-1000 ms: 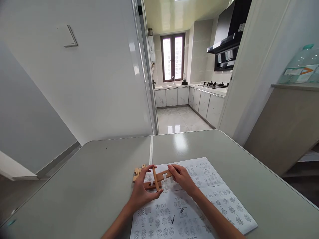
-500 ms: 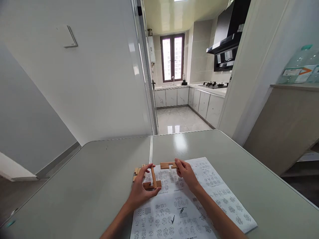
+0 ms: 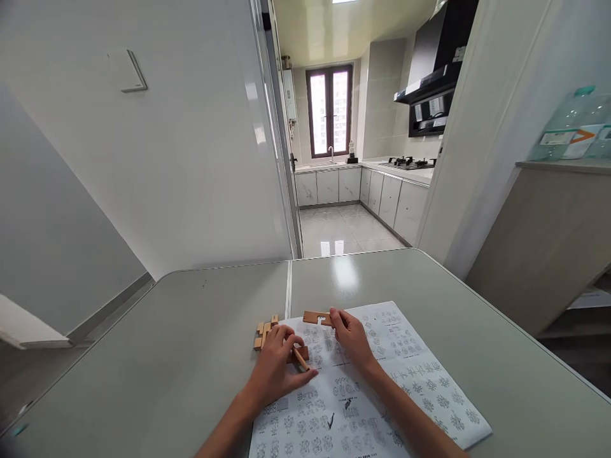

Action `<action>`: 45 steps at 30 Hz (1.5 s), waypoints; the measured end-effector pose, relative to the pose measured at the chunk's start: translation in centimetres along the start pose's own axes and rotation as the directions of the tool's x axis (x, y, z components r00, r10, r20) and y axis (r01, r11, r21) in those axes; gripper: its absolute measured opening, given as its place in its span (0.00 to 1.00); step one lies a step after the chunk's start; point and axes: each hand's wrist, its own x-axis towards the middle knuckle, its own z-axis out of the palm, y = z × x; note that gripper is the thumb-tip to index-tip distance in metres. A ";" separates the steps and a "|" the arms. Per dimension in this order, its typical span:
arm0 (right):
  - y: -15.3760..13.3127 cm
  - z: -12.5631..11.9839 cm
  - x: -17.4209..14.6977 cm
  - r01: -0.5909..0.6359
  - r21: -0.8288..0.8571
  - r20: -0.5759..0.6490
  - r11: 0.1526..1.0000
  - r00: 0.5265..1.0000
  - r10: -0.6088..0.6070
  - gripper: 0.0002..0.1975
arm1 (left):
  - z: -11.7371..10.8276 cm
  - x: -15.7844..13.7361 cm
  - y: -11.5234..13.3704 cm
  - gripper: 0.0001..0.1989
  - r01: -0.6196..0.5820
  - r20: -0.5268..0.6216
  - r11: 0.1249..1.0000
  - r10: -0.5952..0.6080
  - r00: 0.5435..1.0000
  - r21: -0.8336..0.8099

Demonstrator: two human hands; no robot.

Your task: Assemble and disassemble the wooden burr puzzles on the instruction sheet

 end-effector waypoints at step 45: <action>-0.1 1.3 -1.7 0.221 -0.365 0.371 0.905 0.926 -0.076 0.17 | 0.6 -0.2 -0.4 0.19 0.043 0.006 0.999 -0.043 0.999 0.000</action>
